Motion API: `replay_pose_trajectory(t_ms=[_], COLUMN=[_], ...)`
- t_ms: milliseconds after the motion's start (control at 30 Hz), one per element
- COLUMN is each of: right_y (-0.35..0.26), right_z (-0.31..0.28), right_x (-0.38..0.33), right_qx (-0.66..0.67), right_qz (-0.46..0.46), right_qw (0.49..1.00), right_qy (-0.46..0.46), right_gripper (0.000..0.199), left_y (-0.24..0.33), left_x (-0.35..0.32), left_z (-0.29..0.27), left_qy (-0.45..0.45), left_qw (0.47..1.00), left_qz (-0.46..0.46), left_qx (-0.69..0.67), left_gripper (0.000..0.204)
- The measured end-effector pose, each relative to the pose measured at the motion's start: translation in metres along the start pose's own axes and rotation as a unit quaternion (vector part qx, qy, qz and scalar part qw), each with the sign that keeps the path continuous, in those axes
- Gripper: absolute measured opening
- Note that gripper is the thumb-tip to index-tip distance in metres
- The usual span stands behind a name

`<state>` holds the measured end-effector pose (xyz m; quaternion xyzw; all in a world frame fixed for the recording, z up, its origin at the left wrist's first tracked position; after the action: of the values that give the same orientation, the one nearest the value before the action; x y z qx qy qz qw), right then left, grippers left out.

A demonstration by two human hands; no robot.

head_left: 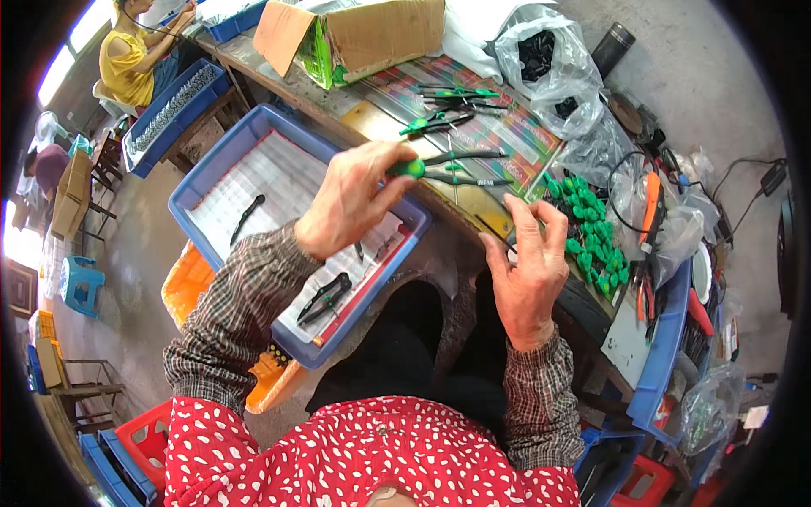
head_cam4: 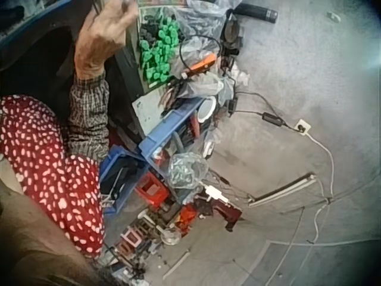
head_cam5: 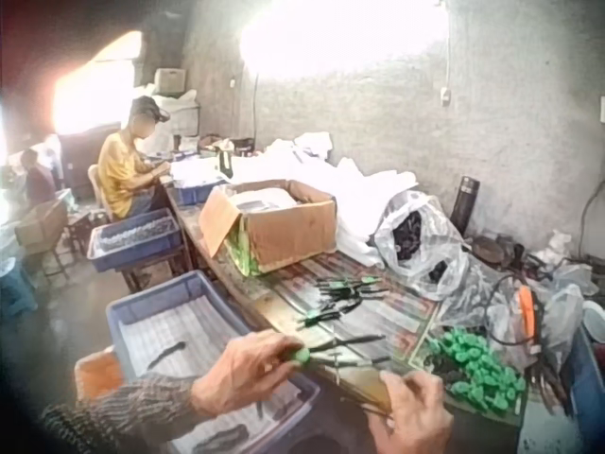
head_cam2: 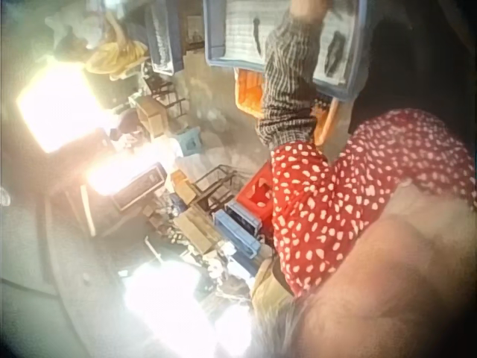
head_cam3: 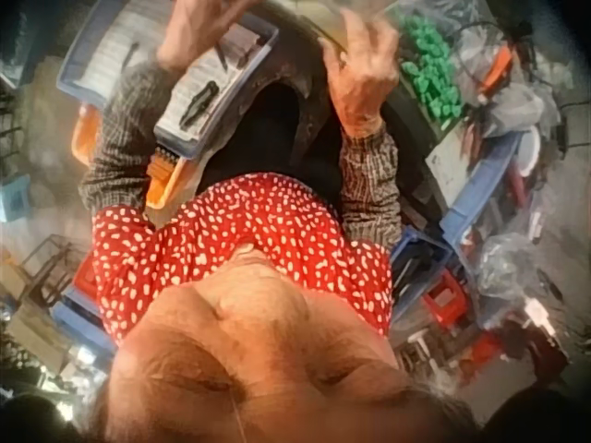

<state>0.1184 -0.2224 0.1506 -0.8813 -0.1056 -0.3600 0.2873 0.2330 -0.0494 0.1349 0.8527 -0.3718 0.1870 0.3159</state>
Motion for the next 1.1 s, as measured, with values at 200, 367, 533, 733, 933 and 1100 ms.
replay_pose_trajectory(t_ms=[200, 367, 533, 733, 933, 1100], right_y=[-0.008, -0.014, -0.014, -0.013, -0.021, -0.02], right_z=[0.008, 0.005, 0.018, 0.047, 0.053, 0.037], right_x=[-0.021, -0.037, -0.061, -0.119, -0.137, -0.129], right_qx=[-0.088, 0.025, 0.288, 0.499, 0.51, 0.383], right_qz=[-0.08, -0.058, 0.103, 0.466, 0.484, 0.382], right_qw=[0.992, 0.996, 0.939, 0.698, 0.68, 0.81], right_qy=[-0.034, -0.064, -0.154, -0.217, -0.209, -0.227], right_gripper=[0.033, 0.022, 0.015, 0.014, 0.015, 0.029], left_y=[0.037, 0.042, 0.033, 0.051, 0.059, 0.054], left_x=[-0.044, -0.067, -0.102, -0.136, -0.153, -0.164], left_z=[-0.007, -0.009, 0.019, 0.047, 0.055, 0.057], left_qy=[-0.012, -0.025, -0.014, -0.032, 0.007, 0.004], left_qw=[0.997, 0.989, 0.843, 0.782, 0.724, 0.717], left_qz=[-0.024, -0.068, -0.214, -0.224, -0.317, -0.362], left_qx=[-0.067, -0.127, -0.492, -0.581, -0.612, -0.596], left_gripper=[0.025, 0.027, 0.041, 0.035, 0.028, 0.023])
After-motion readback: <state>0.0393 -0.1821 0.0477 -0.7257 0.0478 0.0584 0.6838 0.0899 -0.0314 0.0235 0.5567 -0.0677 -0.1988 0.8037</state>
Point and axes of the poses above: each hand's wrist, its own x-axis towards the middle knuckle, its own z-axis out of the palm, y = z × x, the point moved 7 cm from there along x, towards the middle knuckle, and after that the axes turned 12 degrees about x, right-handed, at the moved point
